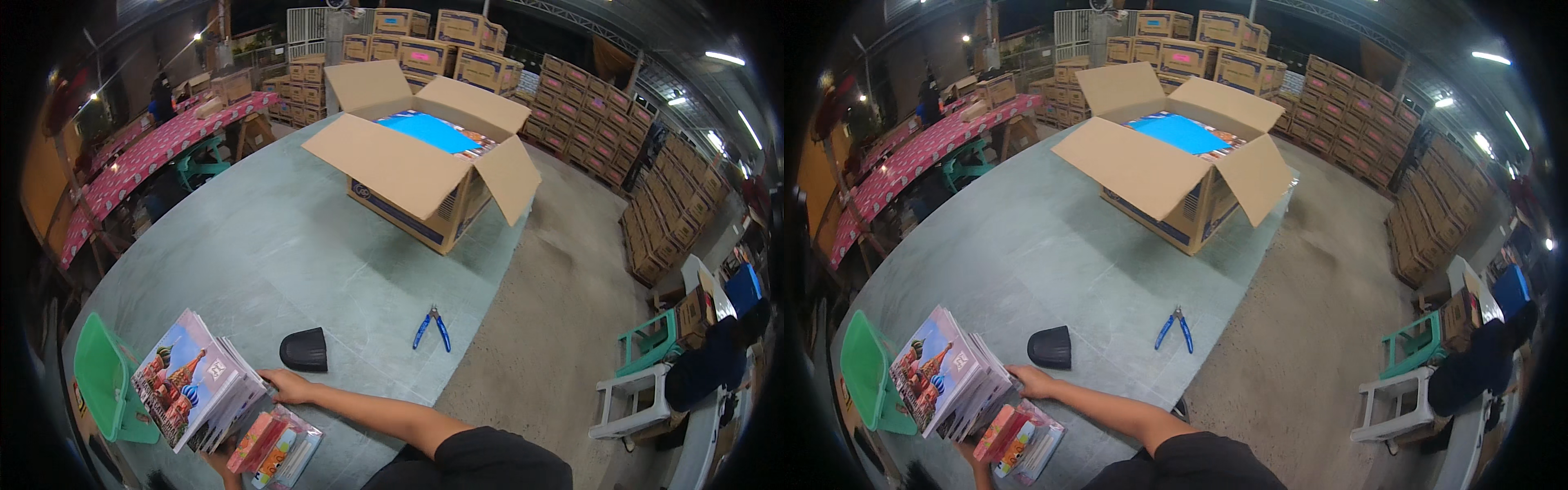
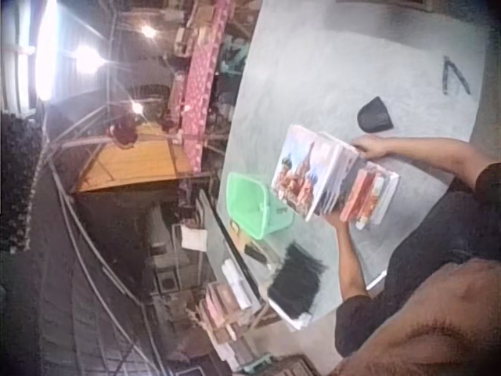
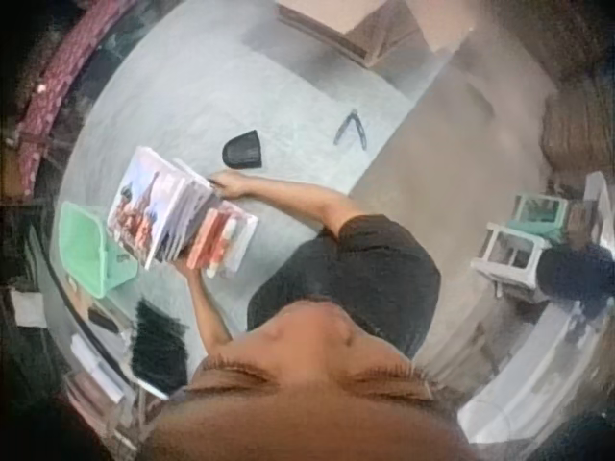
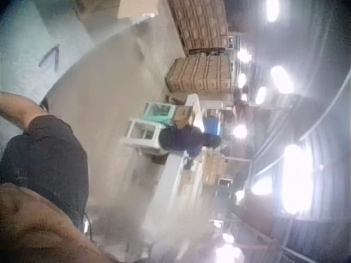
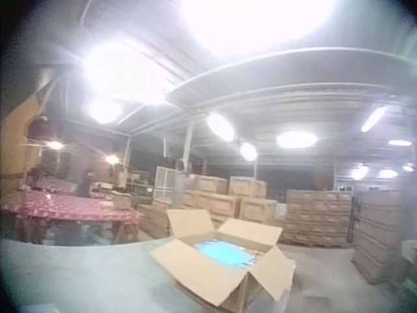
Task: The person removes spiral notebooks from a cardboard box, stacks them on a table, and uses a pair of snips to trim the ends of the spiral bindings.
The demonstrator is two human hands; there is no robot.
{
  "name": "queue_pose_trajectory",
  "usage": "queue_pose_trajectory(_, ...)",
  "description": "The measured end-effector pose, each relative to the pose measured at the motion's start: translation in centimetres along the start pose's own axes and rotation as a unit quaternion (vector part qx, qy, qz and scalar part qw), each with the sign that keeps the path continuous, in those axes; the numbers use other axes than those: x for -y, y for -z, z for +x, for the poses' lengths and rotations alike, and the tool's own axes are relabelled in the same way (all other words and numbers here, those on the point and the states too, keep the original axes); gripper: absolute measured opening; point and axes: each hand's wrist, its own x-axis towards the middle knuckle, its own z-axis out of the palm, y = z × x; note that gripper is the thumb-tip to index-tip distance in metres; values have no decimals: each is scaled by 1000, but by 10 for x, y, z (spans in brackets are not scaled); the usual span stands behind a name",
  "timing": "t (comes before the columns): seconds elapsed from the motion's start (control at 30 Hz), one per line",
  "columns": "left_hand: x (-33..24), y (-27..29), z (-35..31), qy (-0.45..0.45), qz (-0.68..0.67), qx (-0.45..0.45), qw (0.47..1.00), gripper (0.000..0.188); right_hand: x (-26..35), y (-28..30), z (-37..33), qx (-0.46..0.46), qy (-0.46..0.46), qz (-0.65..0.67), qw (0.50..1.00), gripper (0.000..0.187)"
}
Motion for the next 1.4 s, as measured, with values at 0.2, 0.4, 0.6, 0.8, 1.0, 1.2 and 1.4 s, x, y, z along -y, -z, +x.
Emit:
queue_pose_trajectory(0.2, 10, 29, -4, -104, 299, 23, 948, 59, -1, -21, 4, -50, -84, -61, 993, 55)
queue_pose_trajectory(0.4, -20, 3, -8, 11, 131, 31, 991, 60, -10, -9, 6, -9, -149, -10, 989, 45)
queue_pose_trajectory(0.6, -41, -6, -8, -44, 110, 4, 993, 60, -17, -26, 14, -61, -132, -79, 986, 36)
queue_pose_trajectory(0.8, 22, 21, -20, -18, 368, 59, 928, 50, -15, -20, 21, -22, -173, -174, 969, 34)
queue_pose_trajectory(1.0, -17, 19, -13, 3, 330, 87, 940, 40, -27, 0, 23, 12, -122, -110, 986, 26)
queue_pose_trajectory(1.2, -43, 15, -20, -87, 409, 39, 908, 34, -13, -11, 25, -63, -173, -49, 982, 24)
queue_pose_trajectory(1.4, -32, 4, -8, -56, 342, -21, 938, 33, -33, -23, 24, 6, -167, 25, 986, 33)
